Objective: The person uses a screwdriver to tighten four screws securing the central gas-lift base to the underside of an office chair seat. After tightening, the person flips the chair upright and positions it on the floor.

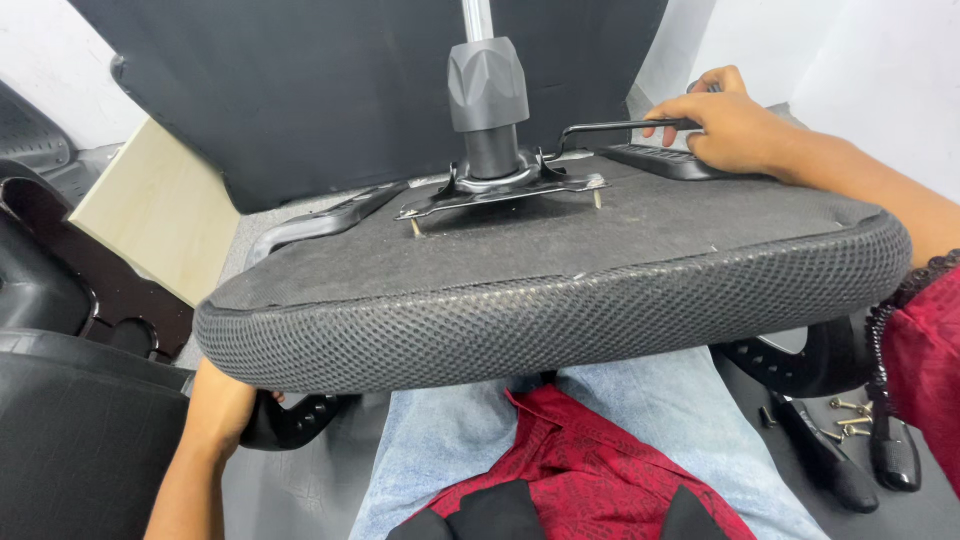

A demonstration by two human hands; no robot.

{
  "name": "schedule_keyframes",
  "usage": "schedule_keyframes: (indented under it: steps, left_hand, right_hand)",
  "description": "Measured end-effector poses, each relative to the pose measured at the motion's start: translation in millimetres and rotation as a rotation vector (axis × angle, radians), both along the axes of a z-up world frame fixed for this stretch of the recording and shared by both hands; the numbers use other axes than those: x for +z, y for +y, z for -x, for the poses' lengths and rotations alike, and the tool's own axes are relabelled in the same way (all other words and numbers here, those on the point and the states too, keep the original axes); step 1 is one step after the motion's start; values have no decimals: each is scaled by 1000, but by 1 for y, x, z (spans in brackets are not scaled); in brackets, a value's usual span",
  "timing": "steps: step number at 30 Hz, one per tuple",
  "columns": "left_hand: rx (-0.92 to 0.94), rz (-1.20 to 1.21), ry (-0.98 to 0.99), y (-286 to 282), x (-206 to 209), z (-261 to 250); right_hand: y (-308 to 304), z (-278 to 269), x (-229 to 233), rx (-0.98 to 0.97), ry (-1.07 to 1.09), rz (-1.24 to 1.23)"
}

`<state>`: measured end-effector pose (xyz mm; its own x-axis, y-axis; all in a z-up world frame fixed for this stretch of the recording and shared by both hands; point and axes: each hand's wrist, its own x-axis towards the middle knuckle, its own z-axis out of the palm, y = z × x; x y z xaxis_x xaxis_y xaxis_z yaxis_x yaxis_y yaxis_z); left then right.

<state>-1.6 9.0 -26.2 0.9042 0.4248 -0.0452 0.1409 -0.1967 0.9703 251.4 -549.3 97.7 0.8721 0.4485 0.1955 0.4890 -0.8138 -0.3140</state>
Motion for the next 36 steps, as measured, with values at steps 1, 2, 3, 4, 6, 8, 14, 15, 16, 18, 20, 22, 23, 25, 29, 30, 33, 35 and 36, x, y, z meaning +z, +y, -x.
schedule_keyframes:
  steps: [1, 2, 3, 4, 6, 8, 14, 15, 16, 18, 20, 22, 23, 25, 29, 30, 33, 35, 36]
  left_hand:
    - [-2, 11, -9, 1, -4, 1]
    - [8, -20, -34, 2, -7, 2]
    - [17, -51, -59, 3, -10, 3]
    - [25, -82, -85, 4, -12, 3]
    - [22, -122, -82, 6, -17, 4]
    - [19, -140, -82, 6, -20, 5]
    - [48, -99, -6, 4, -12, 1]
    - [56, -65, 11, 3, -9, 0]
    - [64, -31, 28, 2, -5, -2]
    - [19, -35, 80, 1, 5, -7]
    - [-12, -29, 116, 2, 14, -12]
    - [-33, -11, 134, 2, 20, -18]
    - [-30, -34, 160, 3, 22, -20]
    - [-20, -79, 218, 7, 27, -25]
    - [-58, -20, 235, 16, 34, -41]
    - [-61, 3, 236, 16, 35, -45]
    - [-82, 30, 247, 17, 41, -55]
    - [-76, 25, 282, 18, 45, -61]
    - [-63, 18, 311, 18, 47, -64]
  right_hand:
    - [-1, 1, 0, 8, -4, -22]
    - [0, 1, -2, 29, -42, -12]
    - [1, 0, -3, 50, -81, -1]
    - [1, -1, -4, 70, -120, 10]
    - [-1, -1, -7, 64, -133, 4]
    - [-3, -1, -11, 51, -132, -4]
    - [-2, -3, -11, 23, -88, 13]
    - [-2, -4, -10, 10, -64, 26]
    - [-2, -5, -9, -3, -41, 38]
    - [-2, -9, -7, 14, -5, 17]
    - [-1, -15, -6, 12, 33, 25]
    - [1, -22, -5, -14, 74, 64]
    - [2, -26, -4, -15, 88, 80]
    - [3, -34, -3, -13, 119, 112]
    - [6, -54, -3, -105, 259, 185]
    - [5, -58, -4, -98, 269, 193]
    - [5, -73, -6, -85, 298, 210]
    - [7, -82, -7, -78, 320, 222]
    - [9, -85, -6, -74, 331, 231]
